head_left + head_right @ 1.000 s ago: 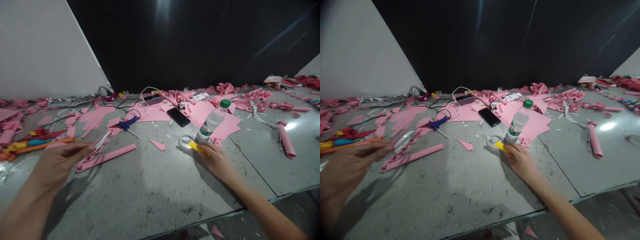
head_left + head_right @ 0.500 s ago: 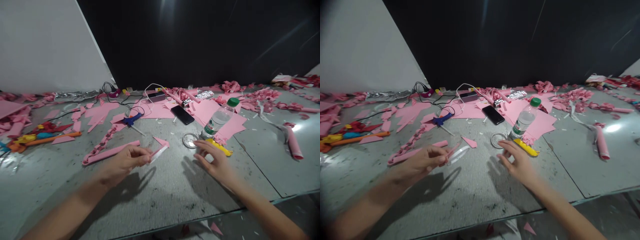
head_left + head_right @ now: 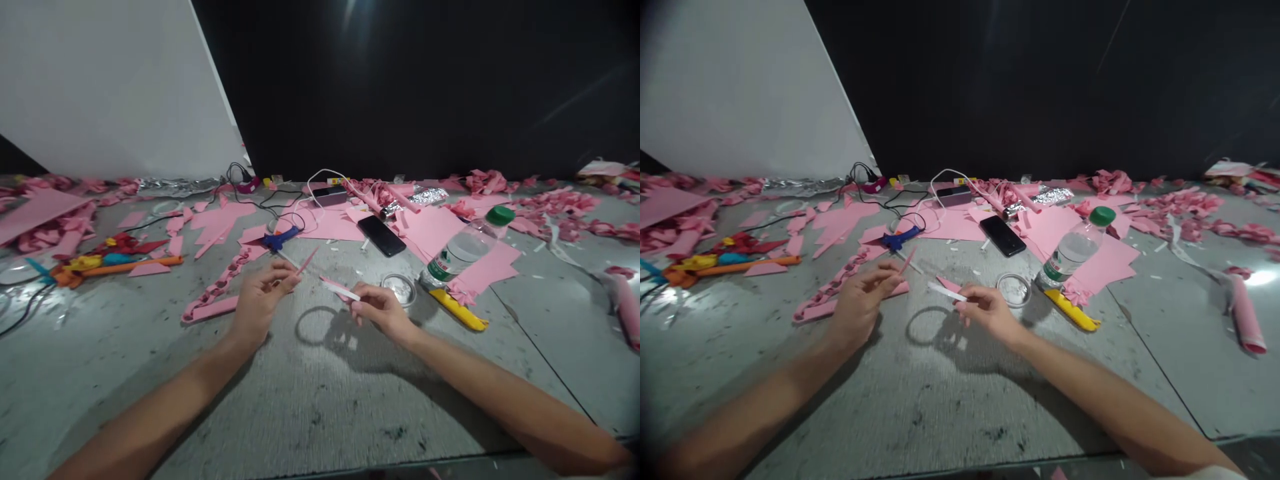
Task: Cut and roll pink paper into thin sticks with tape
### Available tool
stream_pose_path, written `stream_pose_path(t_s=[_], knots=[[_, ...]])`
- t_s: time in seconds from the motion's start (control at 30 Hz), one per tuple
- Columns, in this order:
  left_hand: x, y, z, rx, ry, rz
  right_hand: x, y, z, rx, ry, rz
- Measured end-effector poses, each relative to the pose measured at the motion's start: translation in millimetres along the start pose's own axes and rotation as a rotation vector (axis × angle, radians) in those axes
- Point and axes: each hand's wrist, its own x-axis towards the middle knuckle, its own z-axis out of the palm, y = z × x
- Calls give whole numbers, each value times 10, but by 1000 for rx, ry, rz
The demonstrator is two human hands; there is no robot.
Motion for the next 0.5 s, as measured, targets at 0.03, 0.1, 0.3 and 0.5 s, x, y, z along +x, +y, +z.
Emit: stream_pose_path(t_s=[0.03, 0.1, 0.3, 0.5], knots=[[-27, -67, -4, -1, 4, 32, -7, 4, -1, -1, 5, -12], [-105, -155, -6, 23, -34, 70, -28, 17, -6, 0, 12, -22], [-239, -19, 27, 262, -505, 216, -62, 76, 19, -97, -12, -60], [-173, 175, -368, 578, -405, 369, -196, -155, -93, -683, 69, -166]])
